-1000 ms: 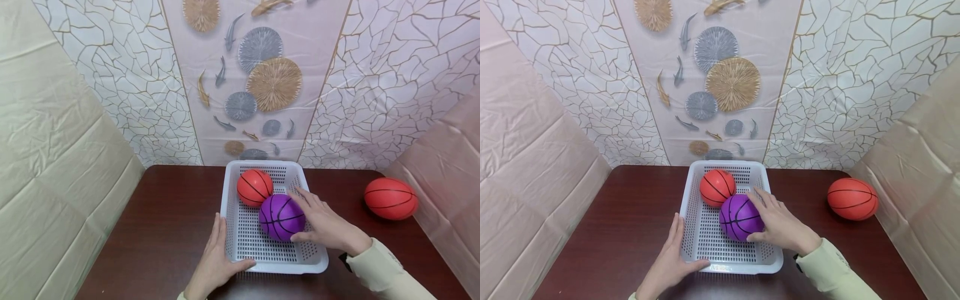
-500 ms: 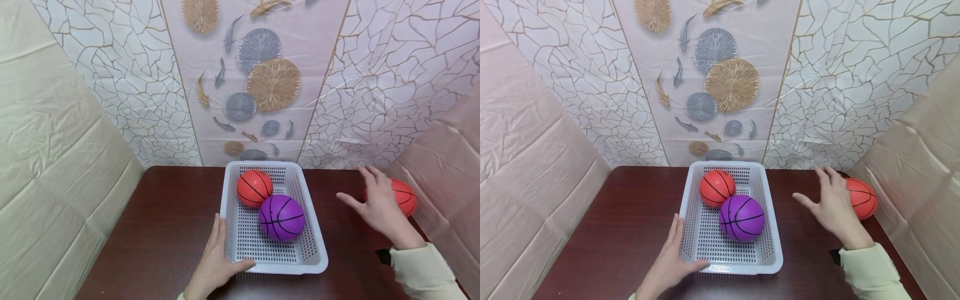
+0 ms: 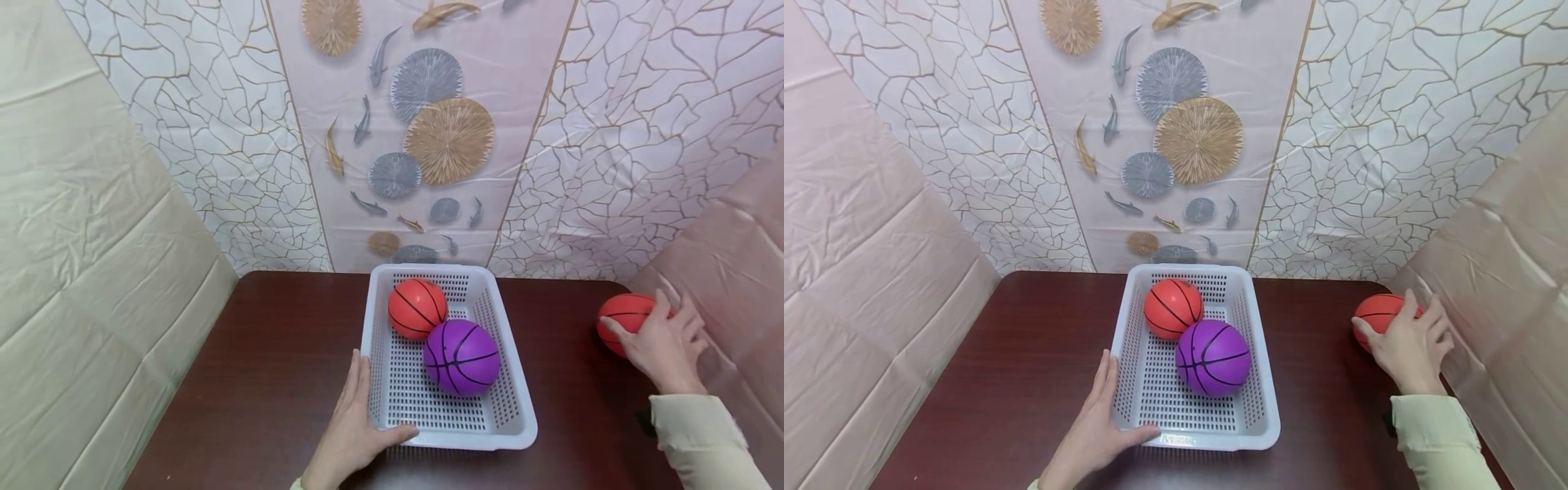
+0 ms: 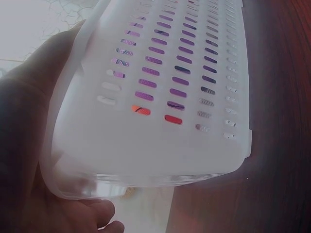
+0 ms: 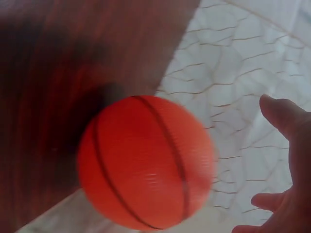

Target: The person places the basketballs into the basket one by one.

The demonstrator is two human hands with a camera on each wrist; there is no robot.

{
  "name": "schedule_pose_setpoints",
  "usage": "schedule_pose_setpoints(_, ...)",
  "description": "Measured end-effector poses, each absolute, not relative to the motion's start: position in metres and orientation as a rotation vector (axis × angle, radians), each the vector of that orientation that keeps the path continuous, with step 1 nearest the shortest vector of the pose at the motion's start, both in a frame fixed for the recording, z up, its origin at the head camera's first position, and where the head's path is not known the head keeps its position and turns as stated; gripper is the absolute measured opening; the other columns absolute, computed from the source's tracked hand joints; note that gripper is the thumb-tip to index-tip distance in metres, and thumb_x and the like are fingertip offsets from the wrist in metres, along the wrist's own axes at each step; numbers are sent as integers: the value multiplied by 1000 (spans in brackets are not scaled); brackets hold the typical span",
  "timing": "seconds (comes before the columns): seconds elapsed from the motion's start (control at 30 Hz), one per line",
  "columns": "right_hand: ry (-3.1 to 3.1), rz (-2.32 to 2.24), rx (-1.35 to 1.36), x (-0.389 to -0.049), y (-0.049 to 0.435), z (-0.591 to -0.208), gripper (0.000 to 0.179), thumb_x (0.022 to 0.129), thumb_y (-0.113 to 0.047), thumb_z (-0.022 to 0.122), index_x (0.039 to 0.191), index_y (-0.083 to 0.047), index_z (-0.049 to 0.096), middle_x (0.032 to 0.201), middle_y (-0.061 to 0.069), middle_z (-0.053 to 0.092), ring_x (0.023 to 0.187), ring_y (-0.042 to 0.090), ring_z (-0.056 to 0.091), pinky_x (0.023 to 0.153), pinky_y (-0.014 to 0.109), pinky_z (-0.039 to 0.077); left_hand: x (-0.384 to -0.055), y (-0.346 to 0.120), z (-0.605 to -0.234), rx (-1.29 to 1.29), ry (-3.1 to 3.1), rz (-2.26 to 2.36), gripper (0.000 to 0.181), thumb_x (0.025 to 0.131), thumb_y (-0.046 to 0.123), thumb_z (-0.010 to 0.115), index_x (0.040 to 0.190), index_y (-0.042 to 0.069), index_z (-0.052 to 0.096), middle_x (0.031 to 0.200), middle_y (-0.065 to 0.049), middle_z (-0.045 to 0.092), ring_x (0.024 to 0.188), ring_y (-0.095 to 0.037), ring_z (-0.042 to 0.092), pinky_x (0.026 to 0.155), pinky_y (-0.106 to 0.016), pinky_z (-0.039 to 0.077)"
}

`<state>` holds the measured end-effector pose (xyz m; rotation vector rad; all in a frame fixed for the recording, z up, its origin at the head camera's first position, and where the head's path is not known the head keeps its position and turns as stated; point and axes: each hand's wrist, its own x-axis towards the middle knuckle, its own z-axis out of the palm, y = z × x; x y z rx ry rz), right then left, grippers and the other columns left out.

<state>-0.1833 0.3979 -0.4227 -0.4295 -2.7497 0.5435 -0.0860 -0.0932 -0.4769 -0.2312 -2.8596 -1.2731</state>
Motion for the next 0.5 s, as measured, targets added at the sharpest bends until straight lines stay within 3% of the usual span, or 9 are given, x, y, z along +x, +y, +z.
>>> schedule_pose_setpoints(0.17,-2746,555,-492,-186,409,-436,114,81,-57,69,150,6,4,148,41,-4,125,65,9,83,81,14,-86,-93,-477,-254,-2851,-1266,134,59,80,71,157,14,7,162,6,-11,146,-32,12,108,-58,28)
schedule_pose_setpoints(0.5,-2759,597,-557,-191,416,-446,116,81,-55,70,150,5,-2,144,42,-1,126,62,8,91,75,15,-86,-93,-478,-250,-2853,-1263,133,61,77,73,157,15,7,162,6,-11,146,-33,13,108,-58,28)
